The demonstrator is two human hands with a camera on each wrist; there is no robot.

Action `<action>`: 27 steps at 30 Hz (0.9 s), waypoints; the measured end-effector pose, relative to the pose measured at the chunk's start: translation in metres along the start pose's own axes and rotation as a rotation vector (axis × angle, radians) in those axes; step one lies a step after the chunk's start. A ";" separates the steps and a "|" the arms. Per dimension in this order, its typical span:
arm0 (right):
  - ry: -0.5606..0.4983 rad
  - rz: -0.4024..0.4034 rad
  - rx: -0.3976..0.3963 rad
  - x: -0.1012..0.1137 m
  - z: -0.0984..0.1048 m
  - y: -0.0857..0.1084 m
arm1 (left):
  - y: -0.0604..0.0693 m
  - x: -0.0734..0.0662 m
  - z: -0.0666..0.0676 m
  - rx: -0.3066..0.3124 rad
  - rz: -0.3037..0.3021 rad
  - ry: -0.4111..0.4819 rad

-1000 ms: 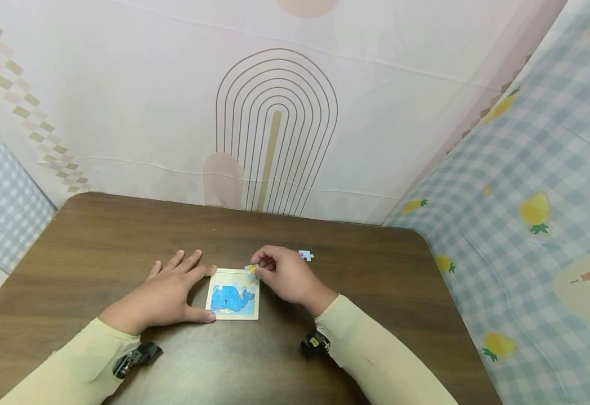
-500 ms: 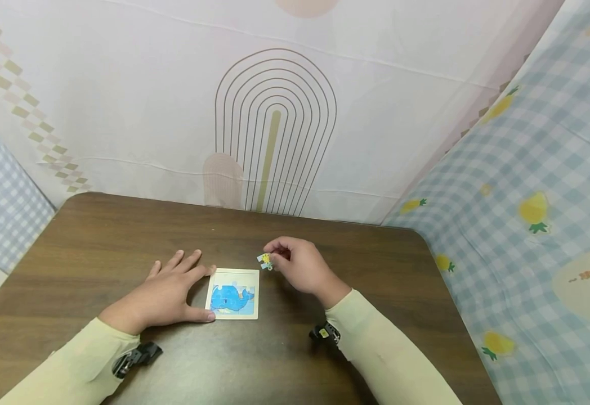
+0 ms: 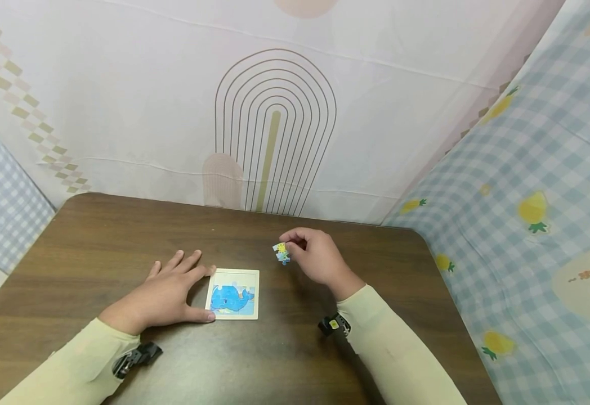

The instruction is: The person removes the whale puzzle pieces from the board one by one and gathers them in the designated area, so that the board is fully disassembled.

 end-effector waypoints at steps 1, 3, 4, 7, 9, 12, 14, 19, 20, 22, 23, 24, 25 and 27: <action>0.005 -0.002 -0.005 -0.001 0.002 0.000 | 0.000 0.000 0.000 -0.001 0.000 0.000; 0.013 -0.008 -0.012 -0.004 0.006 0.000 | 0.000 0.000 0.000 -0.001 -0.001 0.000; 0.014 -0.017 -0.017 -0.006 0.007 0.000 | 0.000 0.000 0.000 -0.002 -0.001 0.000; 0.019 -0.033 -0.030 -0.011 0.014 -0.001 | 0.000 0.000 0.000 -0.002 0.001 -0.001; 0.017 -0.047 -0.039 -0.015 0.018 -0.001 | 0.000 0.000 0.000 -0.002 0.002 -0.002; 0.004 -0.063 -0.049 -0.024 0.024 -0.002 | 0.000 -0.001 0.000 -0.003 0.002 -0.002; -0.004 -0.081 -0.056 -0.031 0.029 -0.003 | 0.000 -0.001 0.000 -0.004 0.002 -0.001; -0.031 -0.127 -0.087 -0.052 0.039 -0.006 | 0.001 -0.001 0.001 -0.006 0.000 0.001; -0.043 -0.132 -0.093 -0.056 0.040 -0.006 | 0.001 -0.001 0.001 -0.006 0.001 0.002; -0.066 -0.145 -0.106 -0.064 0.044 -0.006 | 0.001 -0.001 0.001 -0.005 0.002 0.002; -0.077 -0.149 -0.110 -0.067 0.045 -0.006 | 0.001 -0.001 0.001 -0.005 0.003 0.002; -0.084 -0.155 -0.113 -0.071 0.047 -0.006 | 0.001 -0.001 0.001 -0.004 0.004 0.003; -0.085 -0.161 -0.115 -0.075 0.048 -0.006 | 0.001 -0.001 0.001 -0.003 0.005 0.004; -0.085 -0.176 -0.116 -0.081 0.050 -0.005 | 0.001 -0.002 0.001 -0.001 0.006 0.005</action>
Point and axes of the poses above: each hand's wrist, its own y-axis away from the middle knuckle, its own z-axis out of the back of the hand, x = y × z, the point moved 3 cm from there along -y, towards the middle knuckle, and after that the axes turned 13 degrees about x, right-handed, at the moved point
